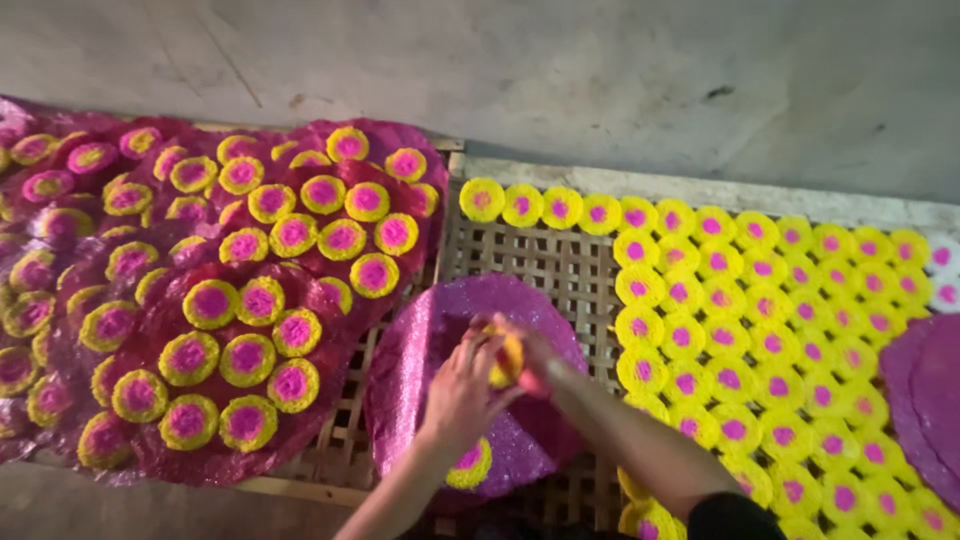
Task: The person repeatedly picks up small yellow and pink decorative circles from a pile and places them onto a purple glittery sheet laid on a wooden lattice. The person continues arranging the circles in rows across the sheet throughout the clip.
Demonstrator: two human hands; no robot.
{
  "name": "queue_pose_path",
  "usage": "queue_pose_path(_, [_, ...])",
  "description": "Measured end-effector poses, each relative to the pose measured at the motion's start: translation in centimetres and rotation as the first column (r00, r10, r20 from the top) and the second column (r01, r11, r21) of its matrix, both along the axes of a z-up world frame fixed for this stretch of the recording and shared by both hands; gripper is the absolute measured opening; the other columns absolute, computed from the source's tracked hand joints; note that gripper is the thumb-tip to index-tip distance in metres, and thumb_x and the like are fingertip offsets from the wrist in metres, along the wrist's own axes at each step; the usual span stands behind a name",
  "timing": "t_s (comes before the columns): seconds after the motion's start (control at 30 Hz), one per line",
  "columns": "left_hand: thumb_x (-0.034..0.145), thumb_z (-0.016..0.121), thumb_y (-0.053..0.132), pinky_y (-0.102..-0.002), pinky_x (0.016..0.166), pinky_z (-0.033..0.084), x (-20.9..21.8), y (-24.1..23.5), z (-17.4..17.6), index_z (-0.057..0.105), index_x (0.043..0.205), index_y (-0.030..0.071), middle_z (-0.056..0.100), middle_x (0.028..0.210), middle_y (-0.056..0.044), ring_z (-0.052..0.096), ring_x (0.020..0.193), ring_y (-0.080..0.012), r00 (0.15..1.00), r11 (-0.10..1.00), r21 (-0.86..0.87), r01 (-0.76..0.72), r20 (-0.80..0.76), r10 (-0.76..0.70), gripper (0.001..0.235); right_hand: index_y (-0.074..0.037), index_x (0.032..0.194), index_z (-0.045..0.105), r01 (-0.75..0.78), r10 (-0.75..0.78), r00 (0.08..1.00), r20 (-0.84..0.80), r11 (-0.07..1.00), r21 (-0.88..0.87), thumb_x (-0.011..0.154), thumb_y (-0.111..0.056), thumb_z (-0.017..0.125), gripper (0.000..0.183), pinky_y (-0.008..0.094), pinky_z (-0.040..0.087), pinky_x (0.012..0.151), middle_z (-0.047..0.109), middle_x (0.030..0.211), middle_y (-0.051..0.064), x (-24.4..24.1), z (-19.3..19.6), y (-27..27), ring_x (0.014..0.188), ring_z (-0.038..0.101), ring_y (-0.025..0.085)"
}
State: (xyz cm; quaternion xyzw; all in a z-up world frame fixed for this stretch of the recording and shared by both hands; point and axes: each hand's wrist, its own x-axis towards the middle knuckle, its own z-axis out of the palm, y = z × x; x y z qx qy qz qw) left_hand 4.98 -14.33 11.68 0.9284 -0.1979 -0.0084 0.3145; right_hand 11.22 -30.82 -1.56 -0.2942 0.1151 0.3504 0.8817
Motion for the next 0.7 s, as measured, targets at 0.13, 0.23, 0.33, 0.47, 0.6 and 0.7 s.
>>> queue_pose_path(0.13, [0.094,0.067,0.042,-0.051,0.104,0.043,-2.9,-1.6,-1.3,0.046,0.143,0.002,0.049,0.14,-0.015,0.051,0.126,-0.0327,0.989,0.993,0.072,0.099,-0.118,-0.09,0.067,-0.009,0.125,0.064,0.414,-0.218,0.873,0.437,0.805,-0.425,0.086,-0.002,0.055,0.04,0.035,0.058,0.088,0.068,0.112,0.011,7.5,-3.6,-8.0,0.1,0.069,0.021])
queue_pose_path(0.23, [0.087,0.072,0.032,-0.052,0.104,0.039,-5.6,0.4,-3.4,0.049,0.138,0.003,0.049,0.14,-0.017,0.047,0.129,-0.0359,0.985,0.974,0.173,0.144,-0.121,-0.124,0.063,-0.016,0.127,0.063,0.509,-0.104,0.835,0.541,0.519,-0.687,0.082,-0.002,0.063,0.047,0.033,0.057,0.08,0.066,0.112,0.006,11.8,-5.4,-13.3,0.091,0.067,0.02])
queue_pose_path(0.33, [0.079,0.075,0.022,-0.049,0.103,0.042,-7.6,2.8,-5.4,0.055,0.133,0.007,0.053,0.137,-0.014,0.05,0.127,-0.0344,0.995,0.986,0.157,0.055,-0.088,-0.041,0.06,-0.015,0.129,0.063,0.666,0.221,0.703,0.676,0.13,-0.735,0.079,-0.005,0.076,0.052,0.036,0.056,0.078,0.068,0.103,0.009,14.5,-5.6,-16.5,0.087,0.068,0.024])
queue_pose_path(0.47, [0.077,0.075,0.018,-0.046,0.096,0.048,-8.4,4.5,-7.4,0.057,0.131,0.011,0.056,0.129,-0.01,0.054,0.12,-0.0326,0.976,0.984,0.173,-0.044,-0.201,0.079,0.058,-0.013,0.128,0.063,0.776,0.334,0.593,0.733,0.007,-0.631,0.081,-0.005,0.076,0.049,0.038,0.058,0.082,0.073,0.101,0.011,15.3,-5.3,-17.8,0.091,0.073,0.026])
queue_pose_path(0.6, [0.075,0.075,0.018,-0.046,0.093,0.05,-8.2,5.2,-7.9,0.061,0.118,0.012,0.062,0.11,-0.01,0.058,0.112,-0.0311,0.954,0.968,0.24,-0.07,-0.268,0.135,0.045,-0.011,0.129,0.062,0.822,0.405,0.532,0.743,-0.04,-0.567,0.083,-0.005,0.078,0.048,0.042,0.057,0.084,0.073,0.106,0.014,15.3,-3.0,-17.9,0.098,0.072,0.033])
queue_pose_path(0.7, [0.081,0.077,0.024,-0.047,0.085,0.052,-7.9,5.3,-7.3,0.064,0.096,0.01,0.068,0.097,-0.01,0.064,0.098,-0.0326,0.985,0.987,0.16,-0.02,-0.165,0.047,0.024,-0.008,0.127,0.061,0.947,0.562,0.298,0.772,-0.071,-0.313,0.078,-0.004,0.077,0.052,0.044,0.056,0.085,0.07,0.108,0.019,14.2,-0.2,-17.2,0.1,0.068,0.039])
